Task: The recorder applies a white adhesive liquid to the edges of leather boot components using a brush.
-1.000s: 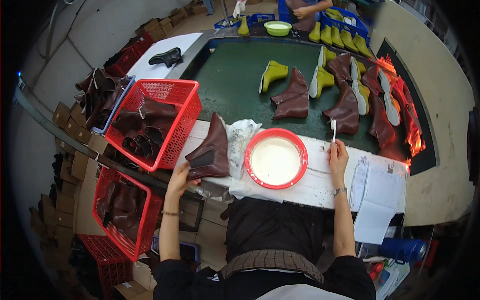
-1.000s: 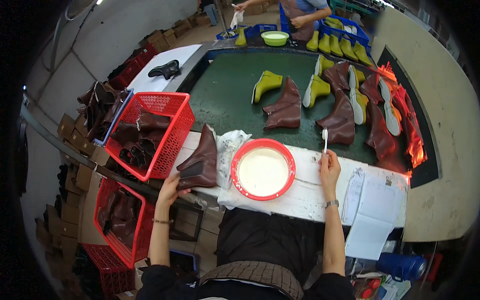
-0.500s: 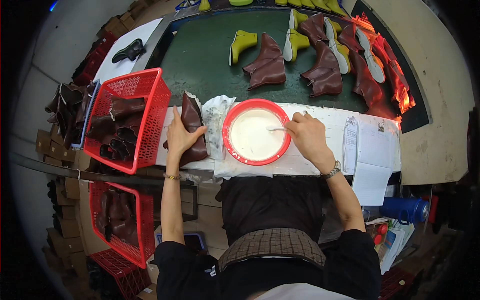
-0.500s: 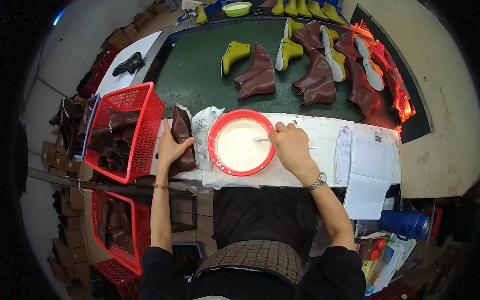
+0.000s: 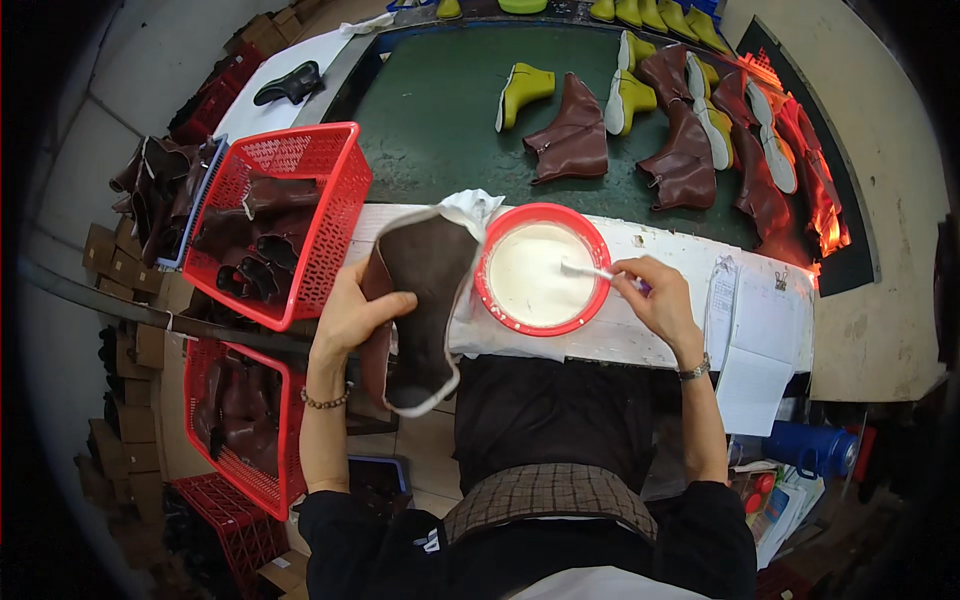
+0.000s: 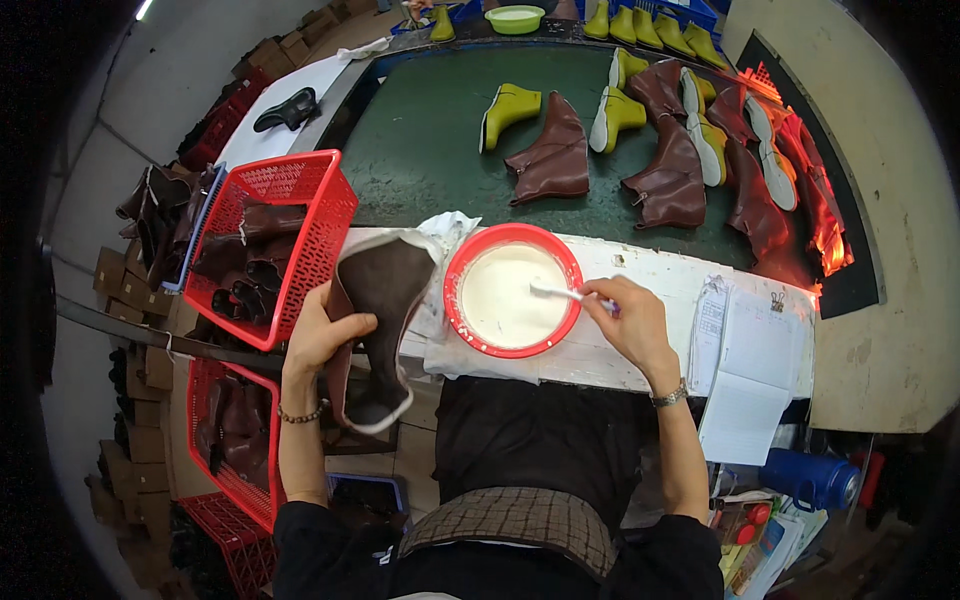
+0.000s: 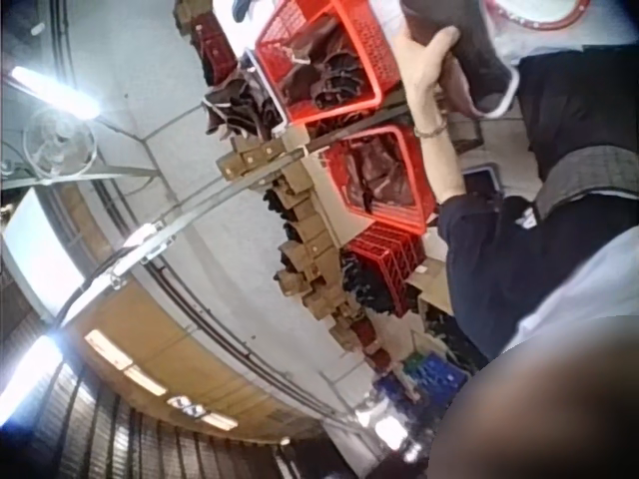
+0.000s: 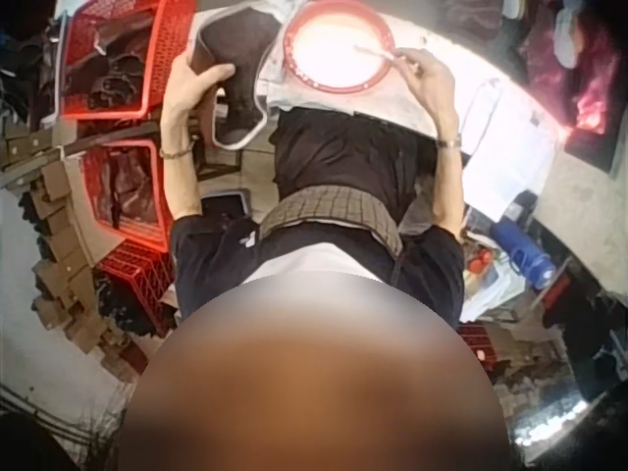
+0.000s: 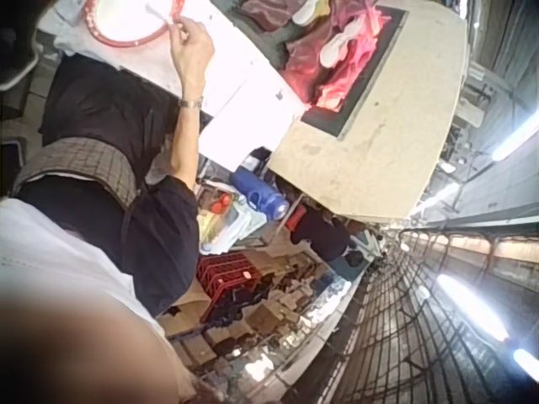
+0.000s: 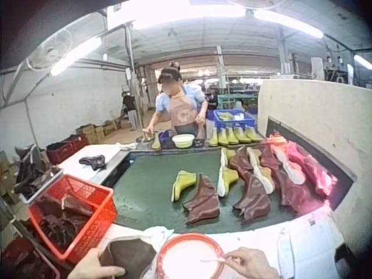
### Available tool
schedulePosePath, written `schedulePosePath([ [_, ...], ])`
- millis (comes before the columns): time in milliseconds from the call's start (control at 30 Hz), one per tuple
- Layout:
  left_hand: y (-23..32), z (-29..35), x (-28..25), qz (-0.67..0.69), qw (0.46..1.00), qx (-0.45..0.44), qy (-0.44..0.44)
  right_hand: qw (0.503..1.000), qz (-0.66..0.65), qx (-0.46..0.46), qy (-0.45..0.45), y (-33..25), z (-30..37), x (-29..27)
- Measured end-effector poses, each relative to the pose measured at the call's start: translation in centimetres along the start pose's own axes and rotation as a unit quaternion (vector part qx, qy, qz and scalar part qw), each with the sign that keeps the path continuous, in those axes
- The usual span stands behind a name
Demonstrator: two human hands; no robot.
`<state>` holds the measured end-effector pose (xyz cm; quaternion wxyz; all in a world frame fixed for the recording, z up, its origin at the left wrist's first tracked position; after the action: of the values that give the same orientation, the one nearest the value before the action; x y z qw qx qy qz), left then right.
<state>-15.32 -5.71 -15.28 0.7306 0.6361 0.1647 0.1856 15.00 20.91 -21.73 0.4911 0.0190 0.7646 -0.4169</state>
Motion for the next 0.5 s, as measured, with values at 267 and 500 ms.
schedulePosePath([
  [267,1.5,1.2,5.5,0.035,0.981,-0.112,-0.154,0.958,-0.028,-0.274,0.076,-5.6,-2.1,-2.7],
  [500,3.4,2.1,6.3,0.054,0.997,0.008,-0.061,0.955,-0.024,-0.270,0.116,-6.6,-2.0,-2.3],
])
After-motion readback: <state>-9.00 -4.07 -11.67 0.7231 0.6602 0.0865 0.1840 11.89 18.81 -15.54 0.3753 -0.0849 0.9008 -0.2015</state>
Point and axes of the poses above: each hand's wrist, its own z-axis away from the middle knuckle, its own x-axis out of the palm, y = z × x, the point moved 3 cm from there along -z, towards the middle knuckle, and after that the axes turned 9 degrees about z, right-handed, at the moved point
